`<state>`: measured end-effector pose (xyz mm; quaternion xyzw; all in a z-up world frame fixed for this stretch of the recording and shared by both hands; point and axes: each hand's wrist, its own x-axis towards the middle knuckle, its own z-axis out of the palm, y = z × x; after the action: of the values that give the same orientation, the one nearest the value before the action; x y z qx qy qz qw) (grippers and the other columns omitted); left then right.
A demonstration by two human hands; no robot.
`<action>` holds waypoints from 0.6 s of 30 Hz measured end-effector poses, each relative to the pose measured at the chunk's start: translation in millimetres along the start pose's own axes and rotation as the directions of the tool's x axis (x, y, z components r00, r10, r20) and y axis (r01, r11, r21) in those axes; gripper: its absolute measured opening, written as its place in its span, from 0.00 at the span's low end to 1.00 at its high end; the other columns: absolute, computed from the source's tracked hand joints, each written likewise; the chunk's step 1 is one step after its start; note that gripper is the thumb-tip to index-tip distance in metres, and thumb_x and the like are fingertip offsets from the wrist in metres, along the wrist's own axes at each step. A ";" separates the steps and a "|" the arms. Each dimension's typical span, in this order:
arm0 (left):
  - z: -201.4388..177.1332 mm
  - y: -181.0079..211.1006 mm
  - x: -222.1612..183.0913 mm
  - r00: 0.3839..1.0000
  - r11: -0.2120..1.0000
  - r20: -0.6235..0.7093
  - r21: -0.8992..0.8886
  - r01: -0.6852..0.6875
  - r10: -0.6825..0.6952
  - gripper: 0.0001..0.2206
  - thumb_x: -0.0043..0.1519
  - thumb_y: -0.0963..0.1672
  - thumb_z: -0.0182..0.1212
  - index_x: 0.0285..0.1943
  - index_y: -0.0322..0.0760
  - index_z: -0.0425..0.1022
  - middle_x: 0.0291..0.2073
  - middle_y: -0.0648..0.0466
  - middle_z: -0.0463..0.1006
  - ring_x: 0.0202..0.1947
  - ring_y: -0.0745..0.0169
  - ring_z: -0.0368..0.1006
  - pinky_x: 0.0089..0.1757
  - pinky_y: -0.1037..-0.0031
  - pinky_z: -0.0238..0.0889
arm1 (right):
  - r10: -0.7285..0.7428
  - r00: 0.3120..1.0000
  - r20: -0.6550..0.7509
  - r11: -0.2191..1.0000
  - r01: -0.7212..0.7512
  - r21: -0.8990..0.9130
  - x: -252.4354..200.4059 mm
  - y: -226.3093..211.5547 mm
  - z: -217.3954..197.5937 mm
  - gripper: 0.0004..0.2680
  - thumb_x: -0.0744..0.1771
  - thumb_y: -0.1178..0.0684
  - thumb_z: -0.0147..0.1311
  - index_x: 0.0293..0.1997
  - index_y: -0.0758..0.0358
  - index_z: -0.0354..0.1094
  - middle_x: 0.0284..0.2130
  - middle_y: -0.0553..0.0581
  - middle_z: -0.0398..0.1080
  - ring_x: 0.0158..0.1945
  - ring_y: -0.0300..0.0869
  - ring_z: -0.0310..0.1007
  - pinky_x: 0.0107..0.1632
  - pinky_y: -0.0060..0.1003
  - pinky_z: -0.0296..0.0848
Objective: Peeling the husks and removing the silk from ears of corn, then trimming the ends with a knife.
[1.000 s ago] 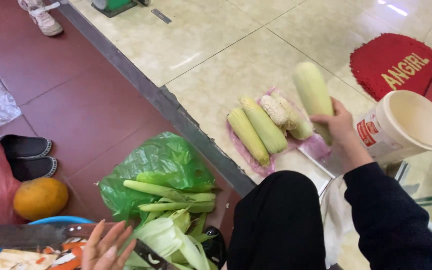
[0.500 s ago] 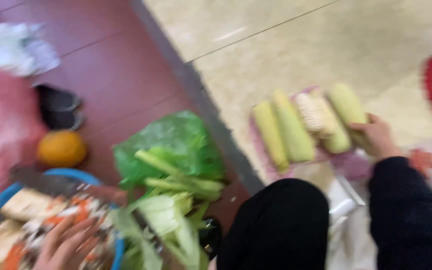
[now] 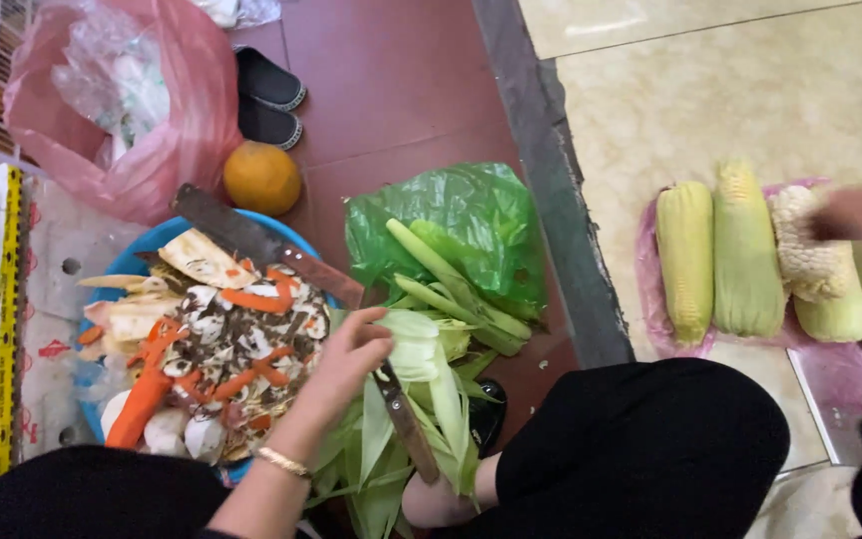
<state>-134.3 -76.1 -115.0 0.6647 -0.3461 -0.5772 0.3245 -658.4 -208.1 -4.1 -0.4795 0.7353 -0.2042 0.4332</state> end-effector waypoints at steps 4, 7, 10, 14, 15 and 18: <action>14.0 -30.9 18.3 0.994 0.998 0.108 0.044 -0.038 0.033 0.29 0.55 0.45 0.66 0.69 0.41 0.72 0.47 0.40 0.81 0.48 0.49 0.79 0.49 0.59 0.74 | -0.123 0.850 0.513 0.930 0.278 -0.239 -23.5 -66.4 195.1 0.09 0.66 0.52 0.61 0.46 0.62 0.82 0.36 0.65 0.84 0.41 0.54 0.85 0.46 0.50 0.82; 25.2 -46.5 25.1 0.988 0.998 0.150 0.053 -0.037 0.029 0.28 0.53 0.46 0.67 0.68 0.50 0.74 0.46 0.47 0.82 0.46 0.56 0.80 0.48 0.64 0.74 | 0.204 0.655 0.728 0.803 0.314 -0.507 75.8 39.9 327.6 0.11 0.68 0.49 0.51 0.51 0.58 0.75 0.24 0.62 0.78 0.24 0.50 0.83 0.25 0.44 0.82; 26.2 -38.3 11.0 0.989 0.999 0.144 -0.006 -0.032 0.033 0.29 0.52 0.45 0.64 0.67 0.43 0.74 0.48 0.43 0.80 0.49 0.50 0.78 0.49 0.63 0.73 | 0.135 0.839 0.527 0.671 0.314 -0.672 143.7 105.0 377.0 0.19 0.55 0.56 0.57 0.50 0.53 0.78 0.28 0.64 0.79 0.34 0.53 0.84 0.34 0.52 0.81; 14.6 -55.6 20.0 0.992 0.999 0.123 -0.050 -0.001 0.007 0.28 0.52 0.46 0.65 0.67 0.49 0.74 0.48 0.49 0.81 0.49 0.57 0.79 0.48 0.67 0.74 | -0.047 0.893 0.448 0.981 0.125 -0.146 171.1 73.6 377.2 0.30 0.66 0.63 0.48 0.77 0.47 0.43 0.19 0.70 0.72 0.17 0.58 0.75 0.16 0.47 0.72; 10.4 -56.6 22.0 0.991 0.998 0.134 -0.058 0.023 -0.015 0.29 0.52 0.47 0.64 0.67 0.50 0.73 0.49 0.50 0.81 0.50 0.59 0.79 0.49 0.68 0.73 | -0.067 0.901 0.428 0.993 0.103 -0.062 171.1 58.9 376.4 0.33 0.63 0.66 0.51 0.78 0.48 0.42 0.29 0.69 0.73 0.26 0.55 0.76 0.23 0.46 0.76; 4.6 -58.2 24.1 0.991 0.991 0.126 -0.122 0.057 -0.041 0.29 0.52 0.47 0.64 0.68 0.49 0.73 0.49 0.49 0.80 0.51 0.58 0.78 0.50 0.68 0.73 | -0.100 0.914 0.393 0.995 0.091 0.041 185.8 71.2 383.1 0.33 0.61 0.70 0.49 0.76 0.51 0.47 0.41 0.69 0.72 0.38 0.53 0.76 0.34 0.49 0.80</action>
<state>-131.7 -64.4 -177.0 0.6144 -0.3120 -0.6455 0.3293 -407.5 -295.4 -344.4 -0.5413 0.6064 -0.1321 0.5673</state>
